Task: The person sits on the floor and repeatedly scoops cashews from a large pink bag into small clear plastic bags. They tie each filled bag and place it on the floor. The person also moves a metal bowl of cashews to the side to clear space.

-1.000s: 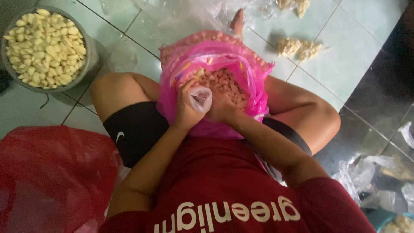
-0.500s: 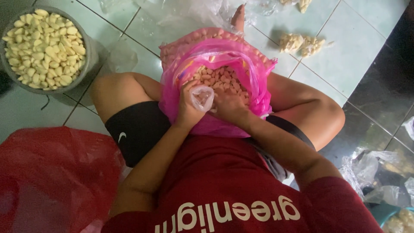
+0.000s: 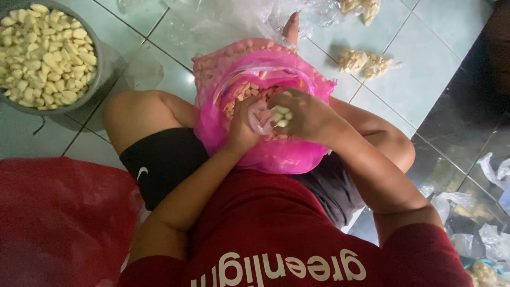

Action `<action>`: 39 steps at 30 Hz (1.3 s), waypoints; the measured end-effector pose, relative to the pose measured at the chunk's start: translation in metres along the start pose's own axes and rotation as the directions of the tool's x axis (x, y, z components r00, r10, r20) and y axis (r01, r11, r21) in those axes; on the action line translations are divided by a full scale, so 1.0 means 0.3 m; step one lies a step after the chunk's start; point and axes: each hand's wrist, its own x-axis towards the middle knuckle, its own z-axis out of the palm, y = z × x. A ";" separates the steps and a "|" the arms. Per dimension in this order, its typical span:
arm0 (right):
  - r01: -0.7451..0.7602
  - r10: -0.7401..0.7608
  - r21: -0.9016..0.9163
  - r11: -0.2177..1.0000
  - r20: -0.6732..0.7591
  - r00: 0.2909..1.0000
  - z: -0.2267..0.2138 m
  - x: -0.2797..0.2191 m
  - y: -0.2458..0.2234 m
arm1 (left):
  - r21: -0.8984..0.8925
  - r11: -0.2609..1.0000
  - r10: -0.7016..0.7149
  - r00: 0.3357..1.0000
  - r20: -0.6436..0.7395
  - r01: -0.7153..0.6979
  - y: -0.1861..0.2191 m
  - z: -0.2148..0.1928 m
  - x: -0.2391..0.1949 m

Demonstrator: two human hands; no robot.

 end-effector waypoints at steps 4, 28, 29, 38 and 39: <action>0.012 0.007 -0.124 0.992 0.149 0.989 -0.021 0.027 -0.043 | -0.248 0.969 0.014 0.998 0.054 0.000 0.028 -0.017 0.015; 0.383 -0.117 0.512 0.769 -0.476 0.872 0.264 0.117 0.062 | -0.142 0.989 0.024 0.999 -0.044 -0.030 0.054 0.008 0.052; 0.448 -0.177 0.503 0.739 -0.497 0.850 0.262 0.113 0.047 | -0.170 0.976 0.124 0.990 -0.065 -0.134 0.021 0.001 0.044; 0.424 -0.306 0.613 0.667 -0.294 0.905 0.122 -0.002 0.002 | -0.298 0.951 0.094 0.995 0.019 -0.084 0.010 -0.037 0.023; 0.425 -0.308 0.614 0.665 -0.294 0.905 0.112 -0.007 0.009 | -0.296 0.952 0.093 0.995 0.018 -0.084 0.003 -0.035 0.017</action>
